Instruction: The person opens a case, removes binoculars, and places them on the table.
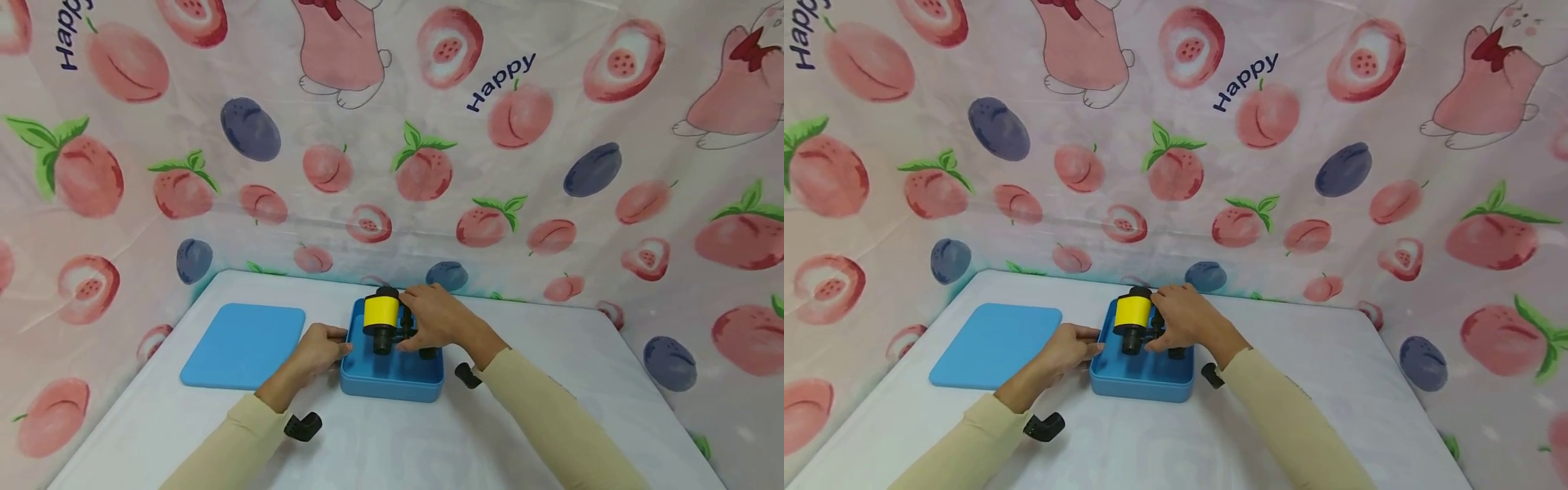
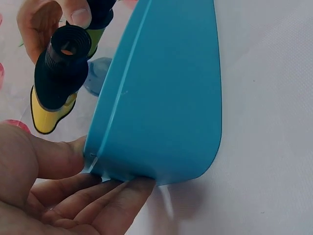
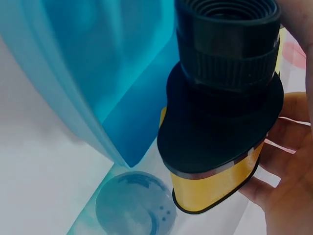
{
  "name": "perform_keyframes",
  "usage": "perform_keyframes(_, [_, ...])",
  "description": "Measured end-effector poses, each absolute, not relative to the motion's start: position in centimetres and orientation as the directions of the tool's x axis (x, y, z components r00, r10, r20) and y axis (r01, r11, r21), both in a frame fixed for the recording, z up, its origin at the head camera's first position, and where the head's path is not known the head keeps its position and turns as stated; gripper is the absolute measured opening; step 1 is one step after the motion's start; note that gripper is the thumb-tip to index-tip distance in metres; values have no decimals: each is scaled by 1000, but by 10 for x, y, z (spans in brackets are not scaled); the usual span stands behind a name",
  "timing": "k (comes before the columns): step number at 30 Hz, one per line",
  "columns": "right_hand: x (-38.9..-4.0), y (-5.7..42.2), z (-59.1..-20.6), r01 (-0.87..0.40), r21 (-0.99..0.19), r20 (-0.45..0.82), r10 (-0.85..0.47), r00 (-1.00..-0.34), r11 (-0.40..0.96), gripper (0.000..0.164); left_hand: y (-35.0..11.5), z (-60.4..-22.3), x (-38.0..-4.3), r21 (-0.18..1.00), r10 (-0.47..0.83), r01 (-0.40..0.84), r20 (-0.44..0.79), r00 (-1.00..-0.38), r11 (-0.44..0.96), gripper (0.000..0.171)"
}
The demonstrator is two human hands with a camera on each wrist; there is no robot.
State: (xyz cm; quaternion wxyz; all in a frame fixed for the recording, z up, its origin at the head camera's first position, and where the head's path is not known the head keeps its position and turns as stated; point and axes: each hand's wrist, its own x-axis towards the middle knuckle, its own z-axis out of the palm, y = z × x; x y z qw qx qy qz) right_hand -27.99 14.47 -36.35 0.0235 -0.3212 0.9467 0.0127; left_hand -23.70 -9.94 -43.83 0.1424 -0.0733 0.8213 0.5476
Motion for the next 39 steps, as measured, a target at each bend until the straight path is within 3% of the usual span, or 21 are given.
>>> perform_keyframes(39, [-268,196,-343,-557,42,0,-558,-830,829,99,-99,-440,-235,891,44,-243,-280,-959,384,42])
